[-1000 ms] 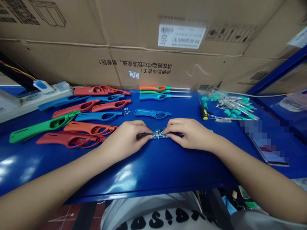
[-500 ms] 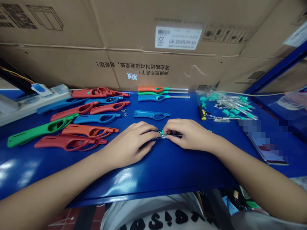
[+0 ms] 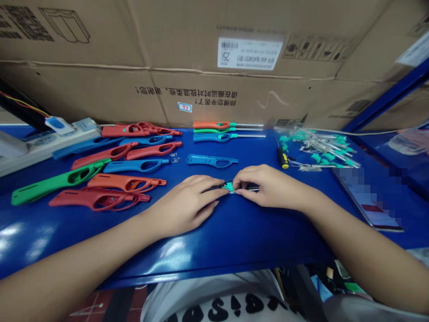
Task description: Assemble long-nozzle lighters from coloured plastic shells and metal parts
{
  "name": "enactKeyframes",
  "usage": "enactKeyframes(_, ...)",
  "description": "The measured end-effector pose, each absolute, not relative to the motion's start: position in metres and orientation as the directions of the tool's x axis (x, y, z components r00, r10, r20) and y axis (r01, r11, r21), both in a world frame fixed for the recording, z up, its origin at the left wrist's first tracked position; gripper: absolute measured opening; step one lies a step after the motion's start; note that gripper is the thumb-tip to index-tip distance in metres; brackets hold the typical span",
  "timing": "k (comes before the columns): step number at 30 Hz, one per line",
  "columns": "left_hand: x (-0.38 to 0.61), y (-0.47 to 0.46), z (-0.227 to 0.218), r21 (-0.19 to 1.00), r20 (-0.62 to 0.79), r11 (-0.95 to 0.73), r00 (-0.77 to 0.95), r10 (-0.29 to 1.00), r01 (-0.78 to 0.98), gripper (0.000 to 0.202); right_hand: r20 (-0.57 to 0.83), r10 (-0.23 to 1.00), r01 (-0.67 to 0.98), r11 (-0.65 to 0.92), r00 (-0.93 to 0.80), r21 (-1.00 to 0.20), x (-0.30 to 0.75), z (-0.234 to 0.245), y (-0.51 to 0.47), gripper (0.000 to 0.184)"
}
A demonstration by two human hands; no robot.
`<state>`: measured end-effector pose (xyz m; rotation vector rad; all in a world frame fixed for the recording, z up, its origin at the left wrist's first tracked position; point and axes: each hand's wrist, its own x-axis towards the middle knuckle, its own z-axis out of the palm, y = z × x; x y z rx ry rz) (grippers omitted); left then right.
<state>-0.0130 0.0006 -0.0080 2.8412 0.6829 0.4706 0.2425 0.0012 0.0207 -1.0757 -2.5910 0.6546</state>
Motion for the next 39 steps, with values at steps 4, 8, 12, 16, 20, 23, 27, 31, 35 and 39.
enactKeyframes(4,-0.013,0.0,-0.007,0.264,0.257,-0.876,0.846,0.468,0.404,0.04,0.075,0.73,0.617,0.624,-0.68,-0.48,0.241,0.019,0.002,0.008)
enactKeyframes(8,-0.012,-0.001,-0.006,0.298,0.256,-0.868,0.843,0.473,0.397,0.039,0.088,0.745,0.637,0.619,-0.661,-0.459,0.24,0.017,0.001,0.009)
enactKeyframes(12,-0.012,-0.001,-0.007,0.335,0.26,-0.857,0.836,0.483,0.391,0.039,0.104,0.749,0.644,0.624,-0.654,-0.443,0.238,0.015,0.001,0.01)
enactKeyframes(16,-0.011,-0.001,-0.009,0.355,0.246,-0.841,0.827,0.506,0.409,0.042,0.117,0.75,0.656,0.633,-0.651,-0.411,0.236,0.015,-0.001,0.011)
enactKeyframes(20,-0.01,0.0,-0.01,0.364,0.236,-0.833,0.823,0.516,0.417,0.042,0.101,0.741,0.64,0.633,-0.664,-0.435,0.239,0.019,-0.003,0.015)
enactKeyframes(23,-0.01,0.0,-0.01,0.363,0.229,-0.828,0.82,0.524,0.427,0.041,0.148,0.738,0.624,0.645,-0.659,-0.441,0.244,0.021,0.0,0.018)
enactKeyframes(27,-0.011,-0.001,-0.008,0.369,0.26,-0.835,0.817,0.514,0.408,0.041,0.269,0.734,0.652,0.679,-0.624,-0.339,0.25,0.017,0.01,0.023)
enactKeyframes(31,-0.013,-0.001,-0.005,0.354,0.29,-0.832,0.795,0.532,0.428,0.036,0.286,0.736,0.696,0.675,-0.614,-0.244,0.25,0.006,0.015,0.037)
enactKeyframes(35,-0.015,0.0,-0.001,0.321,0.297,-0.791,0.738,0.606,0.521,0.033,0.211,0.795,0.764,0.606,-0.569,-0.221,0.25,-0.002,0.016,0.045)
enactKeyframes(39,-0.018,0.003,0.005,0.297,0.25,-0.764,0.725,0.641,0.573,0.039,0.19,0.824,0.792,0.565,-0.533,-0.231,0.254,-0.005,0.021,0.035)
